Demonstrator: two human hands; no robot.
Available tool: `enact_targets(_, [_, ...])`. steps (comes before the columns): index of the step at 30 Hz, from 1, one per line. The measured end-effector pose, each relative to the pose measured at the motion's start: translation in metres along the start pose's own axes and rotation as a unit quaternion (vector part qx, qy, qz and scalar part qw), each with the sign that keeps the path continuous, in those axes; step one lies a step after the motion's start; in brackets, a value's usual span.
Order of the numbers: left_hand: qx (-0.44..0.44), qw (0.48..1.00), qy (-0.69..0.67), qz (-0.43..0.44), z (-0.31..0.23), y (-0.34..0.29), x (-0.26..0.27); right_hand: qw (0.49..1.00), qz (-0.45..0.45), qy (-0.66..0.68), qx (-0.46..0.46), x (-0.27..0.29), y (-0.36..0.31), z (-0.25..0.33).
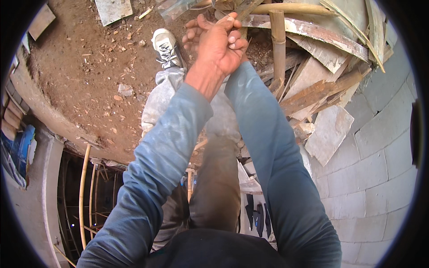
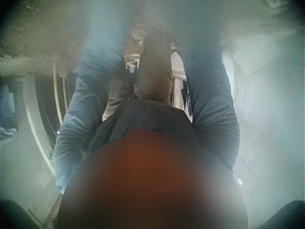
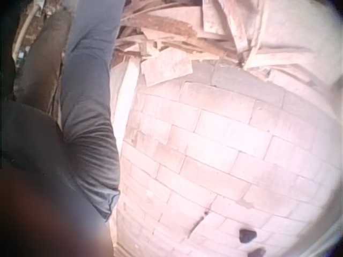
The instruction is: The person sits on the ground and uses a hammer to split and shape a piece of bamboo. They repeatedly strike the bamboo to remove sections, then use pliers to pull out a ring-like piece. The person stands briefly to retrieve a plastic bottle and returns to continue shaping the bamboo.
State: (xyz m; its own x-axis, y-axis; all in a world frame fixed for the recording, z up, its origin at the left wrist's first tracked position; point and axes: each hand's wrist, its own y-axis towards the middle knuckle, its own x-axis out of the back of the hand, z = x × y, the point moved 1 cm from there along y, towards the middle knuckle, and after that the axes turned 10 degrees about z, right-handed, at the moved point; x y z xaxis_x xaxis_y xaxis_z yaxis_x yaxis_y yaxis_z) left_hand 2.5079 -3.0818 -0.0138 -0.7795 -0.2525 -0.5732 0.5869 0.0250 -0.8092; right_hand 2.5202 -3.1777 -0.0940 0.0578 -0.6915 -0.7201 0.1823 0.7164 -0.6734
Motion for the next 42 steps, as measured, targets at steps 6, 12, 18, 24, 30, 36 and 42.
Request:
enact_targets(6, [-0.038,0.997,0.031,0.060,0.005,-0.003,0.027,0.971,-0.189,-0.119,0.083,-0.005,-0.008,0.015])
enact_targets(12, [0.014,0.983,-0.056,0.172,0.003,0.009,0.050,0.807,-0.228,-0.510,0.191,-0.069,-0.019,0.055])
enact_targets(18, [0.029,0.966,-0.002,0.256,-0.018,0.012,0.054,0.798,-0.203,-0.555,0.118,-0.092,-0.006,0.060])
enact_targets(24, [-0.052,0.972,0.229,-0.004,-0.014,0.008,0.045,0.806,-0.200,-0.535,0.154,-0.065,0.007,0.054])
enact_targets(30, [-0.354,0.705,0.574,-0.219,-0.022,0.021,0.045,0.899,-0.150,-0.393,0.123,-0.056,0.018,0.050])
enact_targets(36, [-0.347,0.621,0.683,-0.165,-0.023,0.024,0.046,0.933,-0.134,-0.325,0.080,-0.044,0.017,0.050])
enact_targets(42, [-0.259,0.802,0.520,-0.144,-0.031,0.020,0.038,0.808,-0.161,-0.530,0.203,-0.021,0.039,0.027])
